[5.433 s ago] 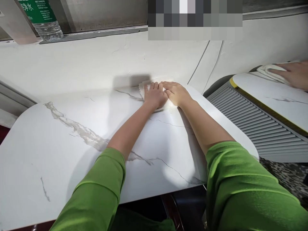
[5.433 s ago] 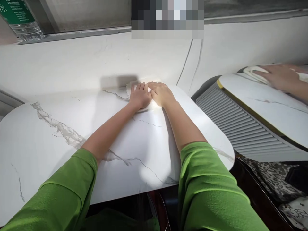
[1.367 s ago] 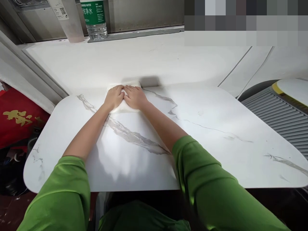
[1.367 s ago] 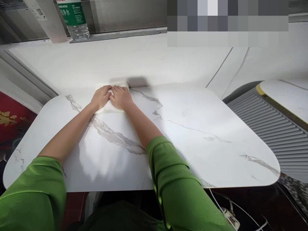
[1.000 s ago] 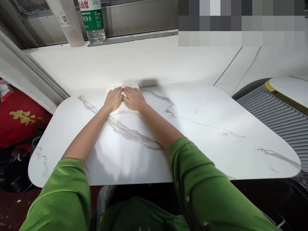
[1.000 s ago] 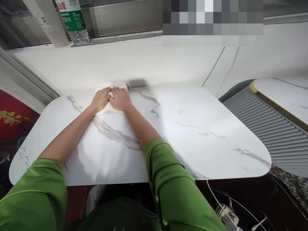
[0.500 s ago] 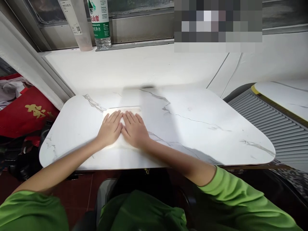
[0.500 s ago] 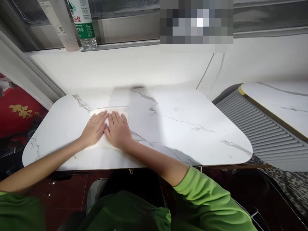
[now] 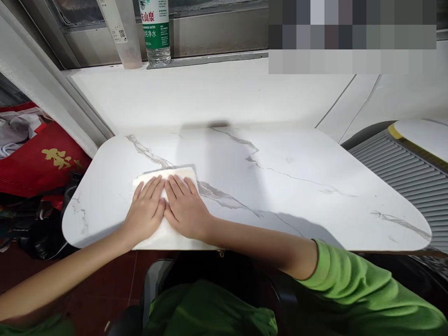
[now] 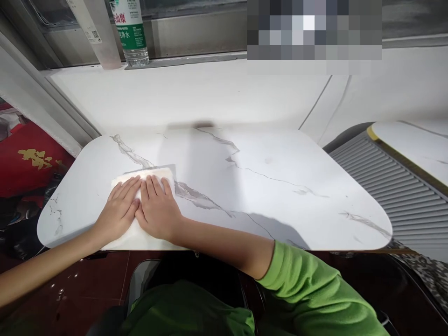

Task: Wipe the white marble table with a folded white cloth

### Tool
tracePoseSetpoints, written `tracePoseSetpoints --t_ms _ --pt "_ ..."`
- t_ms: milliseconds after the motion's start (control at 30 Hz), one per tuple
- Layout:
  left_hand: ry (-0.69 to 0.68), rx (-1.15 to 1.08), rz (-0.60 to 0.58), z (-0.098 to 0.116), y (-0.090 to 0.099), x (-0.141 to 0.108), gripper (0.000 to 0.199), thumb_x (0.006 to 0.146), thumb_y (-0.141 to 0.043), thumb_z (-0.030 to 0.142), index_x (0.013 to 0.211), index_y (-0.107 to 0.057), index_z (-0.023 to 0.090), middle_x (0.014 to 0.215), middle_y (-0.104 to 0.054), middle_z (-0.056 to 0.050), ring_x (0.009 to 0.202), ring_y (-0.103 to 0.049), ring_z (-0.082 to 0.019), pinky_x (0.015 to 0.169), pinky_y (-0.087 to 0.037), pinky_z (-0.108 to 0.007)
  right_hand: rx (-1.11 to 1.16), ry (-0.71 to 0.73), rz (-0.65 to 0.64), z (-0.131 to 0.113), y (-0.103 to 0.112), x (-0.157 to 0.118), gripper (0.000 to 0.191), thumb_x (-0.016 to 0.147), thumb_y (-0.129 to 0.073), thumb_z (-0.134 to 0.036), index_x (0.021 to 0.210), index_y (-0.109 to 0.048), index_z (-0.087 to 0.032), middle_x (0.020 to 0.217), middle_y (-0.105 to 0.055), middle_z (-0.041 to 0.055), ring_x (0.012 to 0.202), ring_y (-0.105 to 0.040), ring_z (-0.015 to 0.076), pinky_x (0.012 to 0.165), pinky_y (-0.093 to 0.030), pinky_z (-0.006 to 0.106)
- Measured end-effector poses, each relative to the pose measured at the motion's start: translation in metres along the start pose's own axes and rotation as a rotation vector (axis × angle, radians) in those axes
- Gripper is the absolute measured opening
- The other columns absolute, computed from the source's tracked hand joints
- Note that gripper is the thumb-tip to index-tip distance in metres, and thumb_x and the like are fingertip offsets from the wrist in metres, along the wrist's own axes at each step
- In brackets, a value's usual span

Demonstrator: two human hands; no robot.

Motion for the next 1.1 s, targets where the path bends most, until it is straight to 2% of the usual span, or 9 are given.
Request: tracePoseSetpoints --t_ms 133,267,367,500,633,733,867,1000,1100 --pt "0.034 0.006 -0.012 -0.034 0.003 0.038 0.054 0.098 -0.024 0.027 0.148 -0.041 0.015 0.158 -0.041 -0.011 0.148 -0.033 -0.024 0.124 -0.022 -0.051 -0.008 -0.010 0.000 0.013 -0.013 0.046 0.056 0.098 -0.033 -0.026 0.144 -0.047 0.003 0.152 -0.044 0.0237 0.145 -0.037 0.0317 0.121 -0.024 0.051" --pt "0.011 0.004 -0.039 -0.079 0.004 0.094 0.056 0.096 -0.027 0.030 0.146 -0.043 0.013 0.162 -0.034 -0.010 0.151 -0.026 -0.024 0.124 -0.020 -0.046 -0.009 -0.084 0.002 0.029 -0.030 0.104 0.057 0.098 -0.033 -0.025 0.145 -0.043 0.005 0.153 -0.042 0.0250 0.145 -0.035 0.0327 0.121 -0.021 0.051" --pt "-0.004 -0.020 -0.034 -0.106 0.003 0.136 0.055 0.094 -0.030 0.029 0.144 -0.046 0.016 0.160 -0.038 -0.008 0.149 -0.030 -0.023 0.124 -0.021 -0.043 0.000 -0.151 -0.013 0.044 -0.040 0.142 0.057 0.097 -0.033 -0.023 0.146 -0.041 0.006 0.154 -0.040 0.0253 0.146 -0.034 0.0322 0.121 -0.020 0.051" --pt "-0.033 -0.055 -0.019 -0.126 0.000 0.180 0.054 0.092 -0.035 0.029 0.142 -0.048 0.018 0.157 -0.043 -0.007 0.147 -0.035 -0.023 0.123 -0.024 -0.041 0.018 -0.188 0.016 0.068 -0.051 0.180 0.056 0.096 -0.033 -0.023 0.144 -0.043 0.005 0.153 -0.043 0.0249 0.144 -0.036 0.0324 0.119 -0.020 0.052" --pt "-0.055 -0.054 -0.028 -0.135 -0.004 0.211 0.055 0.092 -0.034 0.029 0.143 -0.047 0.014 0.156 -0.043 -0.009 0.146 -0.035 -0.024 0.123 -0.025 -0.041 0.031 -0.193 0.031 0.090 -0.056 0.203 0.054 0.096 -0.034 -0.022 0.142 -0.046 0.003 0.152 -0.046 0.0230 0.144 -0.037 0.0308 0.119 -0.020 0.050" --pt "-0.045 -0.033 -0.034 -0.138 -0.006 0.222 0.056 0.092 -0.032 0.027 0.144 -0.046 0.013 0.156 -0.044 -0.009 0.146 -0.036 -0.024 0.122 -0.024 -0.040 0.043 -0.208 0.019 0.099 -0.057 0.212 0.053 0.096 -0.033 -0.023 0.141 -0.047 0.002 0.152 -0.046 0.0211 0.144 -0.037 0.0284 0.120 -0.020 0.047" --pt "-0.025 0.015 -0.046 -0.136 -0.008 0.221 0.056 0.094 -0.029 0.025 0.148 -0.042 0.012 0.157 -0.041 -0.010 0.147 -0.034 -0.022 0.122 -0.023 -0.039 0.038 -0.205 0.026 0.101 -0.057 0.212 0.053 0.097 -0.034 -0.024 0.142 -0.047 0.000 0.153 -0.044 0.0205 0.145 -0.036 0.0291 0.120 -0.020 0.049" --pt "0.015 0.024 -0.045 -0.129 -0.007 0.203 0.055 0.097 -0.026 0.026 0.149 -0.039 0.015 0.160 -0.037 -0.009 0.149 -0.030 -0.022 0.122 -0.021 -0.043 0.025 -0.178 0.031 0.095 -0.056 0.200 0.053 0.098 -0.036 -0.024 0.144 -0.046 -0.001 0.155 -0.043 0.0197 0.145 -0.036 0.0288 0.121 -0.020 0.048" --pt "0.019 0.042 -0.050 -0.117 -0.003 0.176 0.055 0.098 -0.025 0.026 0.150 -0.037 0.013 0.161 -0.035 -0.010 0.150 -0.029 -0.022 0.123 -0.019 -0.044 0.030 -0.153 0.049 0.082 -0.052 0.181 0.053 0.097 -0.039 -0.024 0.143 -0.047 -0.001 0.153 -0.044 0.0202 0.144 -0.038 0.0292 0.121 -0.020 0.049"
Point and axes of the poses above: each hand's wrist, its own x-axis towards the middle knuckle, its own y-axis out of the back of the hand, z = x × y, the point moved 1 cm from there along x, towards the middle knuckle
